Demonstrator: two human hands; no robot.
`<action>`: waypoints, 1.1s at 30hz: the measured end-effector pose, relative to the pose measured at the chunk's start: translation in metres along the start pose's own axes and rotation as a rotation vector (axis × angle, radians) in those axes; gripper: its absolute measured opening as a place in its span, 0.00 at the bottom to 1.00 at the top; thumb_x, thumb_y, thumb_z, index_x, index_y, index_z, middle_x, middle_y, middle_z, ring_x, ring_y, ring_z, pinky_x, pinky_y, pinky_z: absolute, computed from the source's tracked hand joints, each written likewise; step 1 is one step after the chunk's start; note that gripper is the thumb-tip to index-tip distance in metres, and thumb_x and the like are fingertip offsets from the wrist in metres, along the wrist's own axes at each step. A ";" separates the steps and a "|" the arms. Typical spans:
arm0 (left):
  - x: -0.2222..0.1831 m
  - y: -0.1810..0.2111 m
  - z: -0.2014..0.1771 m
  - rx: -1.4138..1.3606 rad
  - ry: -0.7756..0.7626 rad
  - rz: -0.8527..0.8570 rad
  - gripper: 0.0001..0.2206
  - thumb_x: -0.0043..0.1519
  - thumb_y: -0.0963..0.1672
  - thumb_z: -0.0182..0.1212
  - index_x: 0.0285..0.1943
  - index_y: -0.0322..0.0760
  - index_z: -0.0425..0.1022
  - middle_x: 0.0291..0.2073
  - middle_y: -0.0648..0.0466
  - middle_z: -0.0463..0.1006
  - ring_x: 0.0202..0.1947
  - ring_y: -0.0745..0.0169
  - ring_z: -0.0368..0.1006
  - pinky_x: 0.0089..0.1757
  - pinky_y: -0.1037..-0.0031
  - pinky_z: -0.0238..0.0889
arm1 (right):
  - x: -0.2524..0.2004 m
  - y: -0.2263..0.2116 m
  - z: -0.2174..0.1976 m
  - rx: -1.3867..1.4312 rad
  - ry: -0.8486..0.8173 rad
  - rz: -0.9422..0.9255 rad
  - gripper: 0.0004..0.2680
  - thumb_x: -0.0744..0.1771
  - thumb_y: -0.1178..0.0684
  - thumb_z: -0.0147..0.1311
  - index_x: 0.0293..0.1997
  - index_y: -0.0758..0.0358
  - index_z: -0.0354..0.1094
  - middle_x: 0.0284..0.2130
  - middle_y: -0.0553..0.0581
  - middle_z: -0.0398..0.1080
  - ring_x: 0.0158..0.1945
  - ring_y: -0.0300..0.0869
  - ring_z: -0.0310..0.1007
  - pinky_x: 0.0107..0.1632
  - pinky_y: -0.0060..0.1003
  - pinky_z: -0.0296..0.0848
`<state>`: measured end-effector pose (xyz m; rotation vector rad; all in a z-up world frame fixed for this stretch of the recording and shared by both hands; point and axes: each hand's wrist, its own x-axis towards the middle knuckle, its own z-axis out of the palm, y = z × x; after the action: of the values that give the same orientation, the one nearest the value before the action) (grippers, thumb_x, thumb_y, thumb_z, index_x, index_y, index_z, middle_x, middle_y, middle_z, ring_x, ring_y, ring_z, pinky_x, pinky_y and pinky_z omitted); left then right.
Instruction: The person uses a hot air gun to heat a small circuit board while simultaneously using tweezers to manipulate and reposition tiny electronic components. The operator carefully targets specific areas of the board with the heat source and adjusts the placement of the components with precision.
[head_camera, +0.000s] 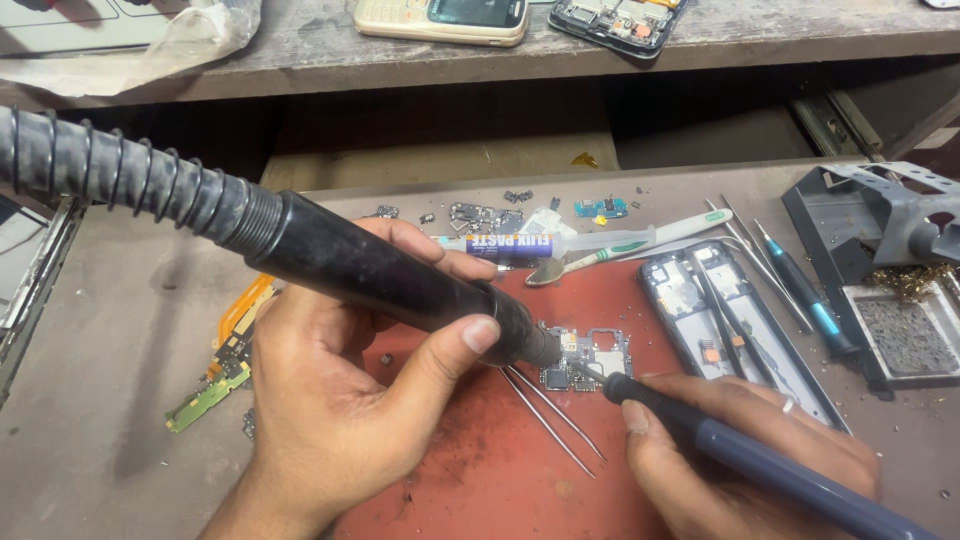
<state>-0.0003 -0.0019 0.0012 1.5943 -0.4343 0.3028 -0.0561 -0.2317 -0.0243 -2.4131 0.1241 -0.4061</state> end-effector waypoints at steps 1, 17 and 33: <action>0.000 0.000 0.000 0.005 -0.001 0.002 0.20 0.60 0.34 0.66 0.59 0.26 0.64 0.49 0.44 0.80 0.55 0.55 0.81 0.56 0.65 0.80 | 0.001 0.000 0.000 0.008 -0.008 0.004 0.08 0.59 0.53 0.68 0.38 0.59 0.80 0.25 0.51 0.80 0.29 0.37 0.80 0.35 0.29 0.79; 0.001 0.001 0.000 0.007 0.000 -0.009 0.20 0.60 0.34 0.66 0.59 0.27 0.64 0.48 0.44 0.80 0.54 0.55 0.82 0.54 0.66 0.81 | 0.000 -0.001 0.001 0.030 0.009 -0.032 0.08 0.59 0.53 0.67 0.38 0.59 0.80 0.25 0.51 0.79 0.28 0.35 0.79 0.32 0.27 0.78; 0.000 0.000 -0.001 -0.012 -0.004 0.000 0.20 0.60 0.34 0.66 0.59 0.27 0.64 0.49 0.44 0.80 0.54 0.55 0.81 0.55 0.66 0.79 | -0.006 0.000 -0.007 0.090 0.119 0.109 0.09 0.60 0.56 0.67 0.42 0.64 0.80 0.28 0.58 0.78 0.32 0.41 0.81 0.37 0.32 0.80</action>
<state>-0.0002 -0.0010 0.0010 1.5834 -0.4378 0.2964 -0.0642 -0.2352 -0.0208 -2.2821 0.2832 -0.4944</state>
